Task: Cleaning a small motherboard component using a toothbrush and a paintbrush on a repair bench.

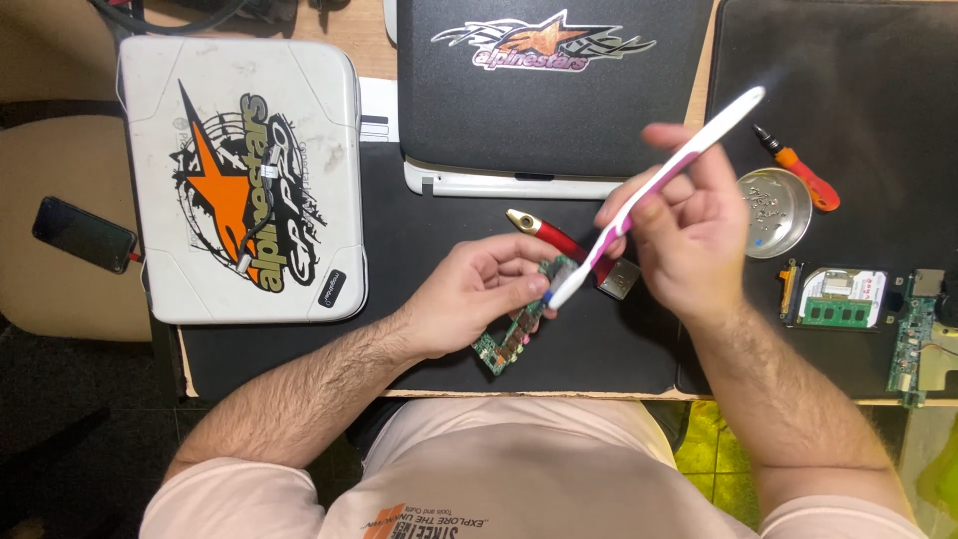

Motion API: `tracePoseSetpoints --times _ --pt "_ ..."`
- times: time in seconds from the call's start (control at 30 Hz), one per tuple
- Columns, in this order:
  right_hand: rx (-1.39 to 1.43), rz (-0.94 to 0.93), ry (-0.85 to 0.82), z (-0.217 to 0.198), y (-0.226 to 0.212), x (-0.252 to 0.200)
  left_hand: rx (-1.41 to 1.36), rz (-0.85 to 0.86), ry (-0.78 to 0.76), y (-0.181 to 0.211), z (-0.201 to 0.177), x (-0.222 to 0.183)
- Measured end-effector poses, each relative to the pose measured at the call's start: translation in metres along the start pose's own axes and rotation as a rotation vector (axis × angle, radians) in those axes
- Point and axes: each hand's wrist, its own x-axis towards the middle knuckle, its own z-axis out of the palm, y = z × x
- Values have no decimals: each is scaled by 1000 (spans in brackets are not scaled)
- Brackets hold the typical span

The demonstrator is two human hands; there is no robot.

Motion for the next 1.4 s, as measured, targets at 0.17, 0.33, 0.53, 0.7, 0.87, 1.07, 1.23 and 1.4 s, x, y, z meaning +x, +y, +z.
tracePoseSetpoints --times 0.17,0.33,0.53,0.7,0.87,1.07,1.23,1.4 --pt "-65 -114 180 -12 -4 13 -42 -2 79 13 -5 -1" --pt "-399 70 43 7 -23 -6 -126 163 161 19 -15 2" --pt "-1132 123 -492 41 -21 -15 -187 320 326 9 -29 10" --pt "-1499 -232 -433 29 -27 -10 -269 312 271 17 -10 6" --pt "-1696 -175 -473 28 -28 -10 -161 256 215 22 -9 5" --pt "-1515 5 -389 11 -34 -7 -171 293 149 9 -16 7" --pt "-1229 90 -101 -18 -21 -12 -287 265 138 23 -2 -2" --pt "-558 -207 -74 -1 -31 -10 -380 162 76 7 -13 4"
